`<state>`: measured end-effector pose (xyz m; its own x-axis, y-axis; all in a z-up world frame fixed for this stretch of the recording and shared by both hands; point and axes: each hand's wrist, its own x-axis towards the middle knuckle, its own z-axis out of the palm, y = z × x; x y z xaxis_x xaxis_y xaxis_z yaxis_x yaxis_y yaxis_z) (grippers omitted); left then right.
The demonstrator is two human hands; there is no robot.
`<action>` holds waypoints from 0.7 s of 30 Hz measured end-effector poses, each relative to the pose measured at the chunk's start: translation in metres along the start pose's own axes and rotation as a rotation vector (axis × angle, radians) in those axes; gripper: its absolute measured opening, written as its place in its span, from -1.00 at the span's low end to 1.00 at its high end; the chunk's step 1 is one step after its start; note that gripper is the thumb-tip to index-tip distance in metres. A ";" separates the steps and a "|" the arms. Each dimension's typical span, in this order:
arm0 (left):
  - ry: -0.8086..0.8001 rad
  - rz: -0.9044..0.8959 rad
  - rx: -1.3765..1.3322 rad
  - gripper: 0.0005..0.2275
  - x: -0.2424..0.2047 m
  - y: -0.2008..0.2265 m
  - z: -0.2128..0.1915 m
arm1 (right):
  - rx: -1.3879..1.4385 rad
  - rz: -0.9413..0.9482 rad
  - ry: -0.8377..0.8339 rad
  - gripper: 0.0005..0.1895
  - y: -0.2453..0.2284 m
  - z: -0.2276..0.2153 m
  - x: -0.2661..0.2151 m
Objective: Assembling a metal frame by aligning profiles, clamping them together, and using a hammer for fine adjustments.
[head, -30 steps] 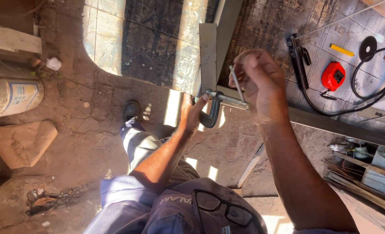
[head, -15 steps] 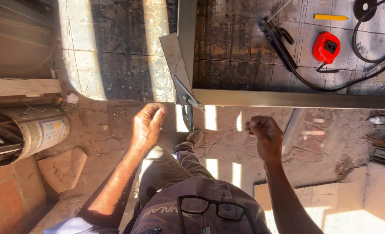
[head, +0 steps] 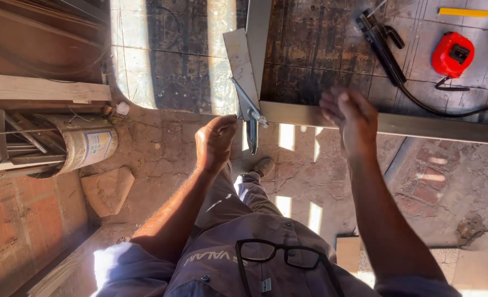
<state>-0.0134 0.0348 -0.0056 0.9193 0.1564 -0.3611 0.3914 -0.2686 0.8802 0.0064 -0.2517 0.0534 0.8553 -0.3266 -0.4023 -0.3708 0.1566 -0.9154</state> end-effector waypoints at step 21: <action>-0.517 -0.424 -0.351 -0.53 -0.030 0.112 -0.032 | -0.029 0.114 -0.153 -0.49 -0.026 0.095 0.020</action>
<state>0.0012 0.0306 0.1133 0.6288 -0.3103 -0.7130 0.7592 0.0472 0.6491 0.0677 -0.1733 0.0703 0.8513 -0.1620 -0.4991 -0.4770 0.1573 -0.8647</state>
